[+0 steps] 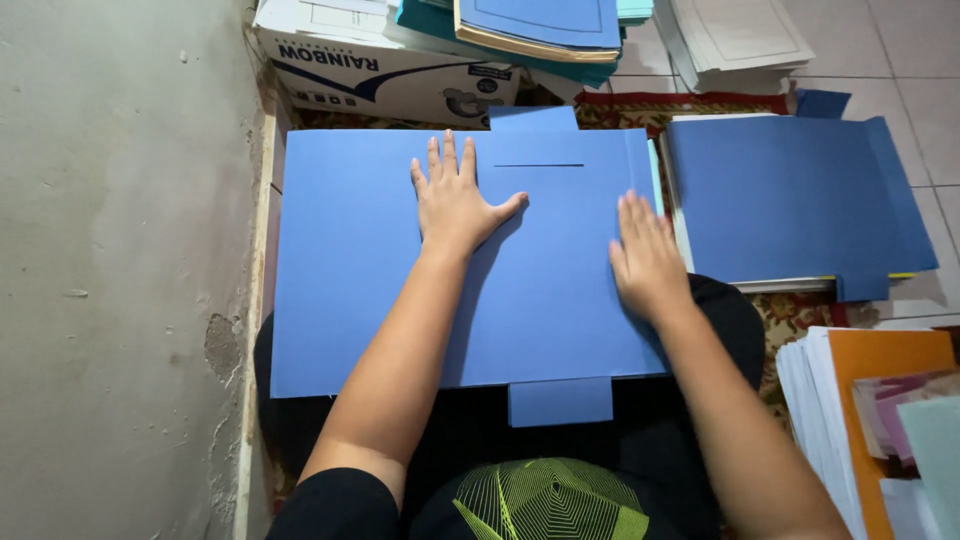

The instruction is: Folding and creasing blue cardstock folders by hand on the floor.

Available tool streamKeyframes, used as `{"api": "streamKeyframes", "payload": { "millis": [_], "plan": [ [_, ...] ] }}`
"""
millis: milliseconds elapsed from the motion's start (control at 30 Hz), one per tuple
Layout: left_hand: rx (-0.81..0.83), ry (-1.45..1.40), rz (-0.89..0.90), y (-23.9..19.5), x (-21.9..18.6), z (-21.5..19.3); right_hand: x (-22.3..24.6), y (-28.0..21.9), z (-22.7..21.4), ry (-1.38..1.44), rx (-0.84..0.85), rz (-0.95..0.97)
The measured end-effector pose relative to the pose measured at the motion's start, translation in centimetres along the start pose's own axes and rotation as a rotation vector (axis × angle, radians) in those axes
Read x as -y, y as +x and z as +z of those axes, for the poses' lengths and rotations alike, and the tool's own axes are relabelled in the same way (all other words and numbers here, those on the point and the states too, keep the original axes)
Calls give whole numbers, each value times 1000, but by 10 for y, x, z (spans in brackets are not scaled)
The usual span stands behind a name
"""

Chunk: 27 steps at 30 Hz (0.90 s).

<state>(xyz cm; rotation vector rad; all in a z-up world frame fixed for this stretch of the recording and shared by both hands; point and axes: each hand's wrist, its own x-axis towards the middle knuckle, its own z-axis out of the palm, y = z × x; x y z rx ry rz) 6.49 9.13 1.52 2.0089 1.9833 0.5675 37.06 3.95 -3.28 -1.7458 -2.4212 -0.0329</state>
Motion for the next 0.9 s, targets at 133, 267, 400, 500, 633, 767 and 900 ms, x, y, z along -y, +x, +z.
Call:
{"api": "streamKeyframes", "payload": {
  "millis": [133,267,400,500,633,767,900],
  "plan": [
    [-20,-21,10,-2,-1,-3,24,-73,-14,-9,9,13],
    [-6,15,15,-1,-1,-1,25,-82,-13,-39,44,14],
    [10,19,26,-1,0,0,0,-25,1,11,46,8],
    [20,37,13,0,0,1,-26,47,16,-7,28,-41],
    [27,50,5,2,1,2,-43,122,20,85,95,-24],
    [19,29,-2,2,1,2,-37,128,15,68,191,51],
    [0,16,-6,2,0,2,-21,85,0,58,121,-2]
  ]
}}
